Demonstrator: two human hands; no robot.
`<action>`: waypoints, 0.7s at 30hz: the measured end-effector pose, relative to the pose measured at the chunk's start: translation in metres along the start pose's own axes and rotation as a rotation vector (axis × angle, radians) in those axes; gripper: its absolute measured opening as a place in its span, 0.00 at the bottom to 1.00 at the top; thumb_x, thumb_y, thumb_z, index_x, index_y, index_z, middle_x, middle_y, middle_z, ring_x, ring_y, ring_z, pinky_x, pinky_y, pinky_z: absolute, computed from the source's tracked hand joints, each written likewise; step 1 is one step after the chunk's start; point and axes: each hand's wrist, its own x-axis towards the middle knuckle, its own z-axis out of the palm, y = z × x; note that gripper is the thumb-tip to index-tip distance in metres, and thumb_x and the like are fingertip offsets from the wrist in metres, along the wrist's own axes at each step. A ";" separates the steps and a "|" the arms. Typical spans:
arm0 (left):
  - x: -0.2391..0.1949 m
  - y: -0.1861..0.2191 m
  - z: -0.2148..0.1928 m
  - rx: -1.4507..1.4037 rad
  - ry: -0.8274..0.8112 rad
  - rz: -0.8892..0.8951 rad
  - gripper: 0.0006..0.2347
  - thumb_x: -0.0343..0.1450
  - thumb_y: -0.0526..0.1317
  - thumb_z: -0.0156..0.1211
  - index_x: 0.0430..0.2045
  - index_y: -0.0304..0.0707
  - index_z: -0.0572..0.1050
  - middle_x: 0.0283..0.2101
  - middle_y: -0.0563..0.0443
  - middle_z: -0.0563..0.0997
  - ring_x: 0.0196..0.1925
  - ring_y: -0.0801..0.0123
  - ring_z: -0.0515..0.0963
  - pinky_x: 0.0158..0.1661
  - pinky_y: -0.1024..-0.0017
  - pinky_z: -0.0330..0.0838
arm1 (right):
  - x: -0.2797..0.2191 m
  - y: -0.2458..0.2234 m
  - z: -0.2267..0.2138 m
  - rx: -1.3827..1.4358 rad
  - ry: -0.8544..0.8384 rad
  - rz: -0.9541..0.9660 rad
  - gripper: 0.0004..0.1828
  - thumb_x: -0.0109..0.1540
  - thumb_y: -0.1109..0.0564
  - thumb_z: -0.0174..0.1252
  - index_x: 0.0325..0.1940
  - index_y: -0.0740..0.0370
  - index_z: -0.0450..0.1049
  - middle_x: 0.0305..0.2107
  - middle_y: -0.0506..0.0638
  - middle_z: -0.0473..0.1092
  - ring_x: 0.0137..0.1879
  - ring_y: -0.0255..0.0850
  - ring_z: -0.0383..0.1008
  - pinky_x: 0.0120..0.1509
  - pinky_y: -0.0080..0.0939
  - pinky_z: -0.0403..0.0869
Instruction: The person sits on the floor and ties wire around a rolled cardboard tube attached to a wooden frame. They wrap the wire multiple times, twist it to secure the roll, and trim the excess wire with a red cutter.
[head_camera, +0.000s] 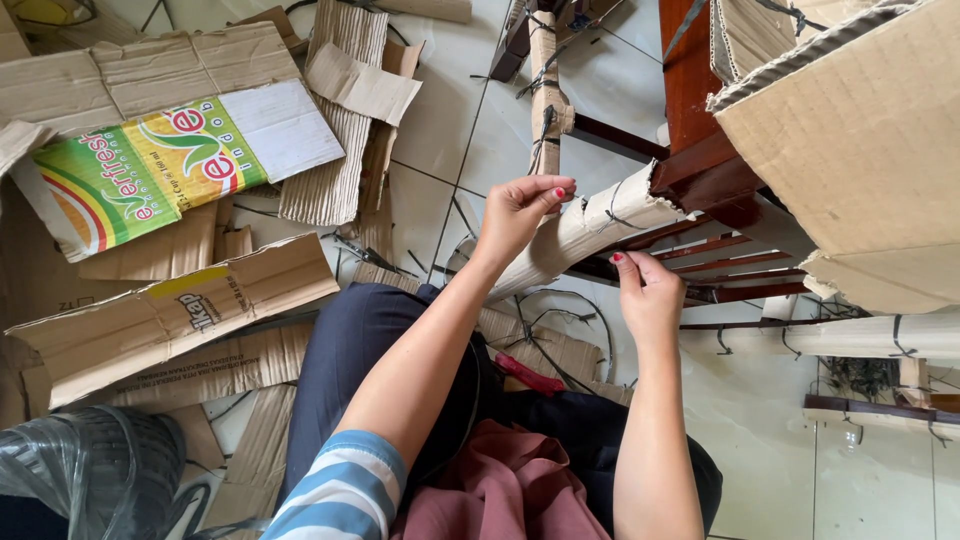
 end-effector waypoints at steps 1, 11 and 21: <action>0.003 -0.003 -0.005 0.000 -0.001 0.000 0.06 0.74 0.33 0.63 0.43 0.39 0.84 0.40 0.46 0.87 0.44 0.73 0.85 0.46 0.75 0.81 | 0.000 -0.004 0.001 -0.001 0.000 0.000 0.06 0.70 0.50 0.65 0.40 0.48 0.84 0.29 0.46 0.79 0.44 0.47 0.81 0.51 0.46 0.77; 0.013 -0.014 -0.068 0.938 0.129 -0.147 0.08 0.70 0.32 0.63 0.34 0.52 0.85 0.29 0.54 0.85 0.37 0.60 0.86 0.41 0.63 0.82 | -0.027 -0.022 0.046 0.007 -0.040 0.132 0.06 0.67 0.56 0.61 0.41 0.56 0.84 0.29 0.55 0.79 0.42 0.57 0.80 0.47 0.54 0.77; -0.047 0.037 -0.040 1.287 -0.341 -0.517 0.07 0.65 0.33 0.68 0.22 0.53 0.86 0.28 0.49 0.85 0.37 0.52 0.86 0.41 0.59 0.82 | -0.062 -0.019 0.070 -0.146 -0.046 0.236 0.09 0.68 0.48 0.57 0.43 0.50 0.80 0.27 0.58 0.77 0.42 0.61 0.80 0.46 0.64 0.77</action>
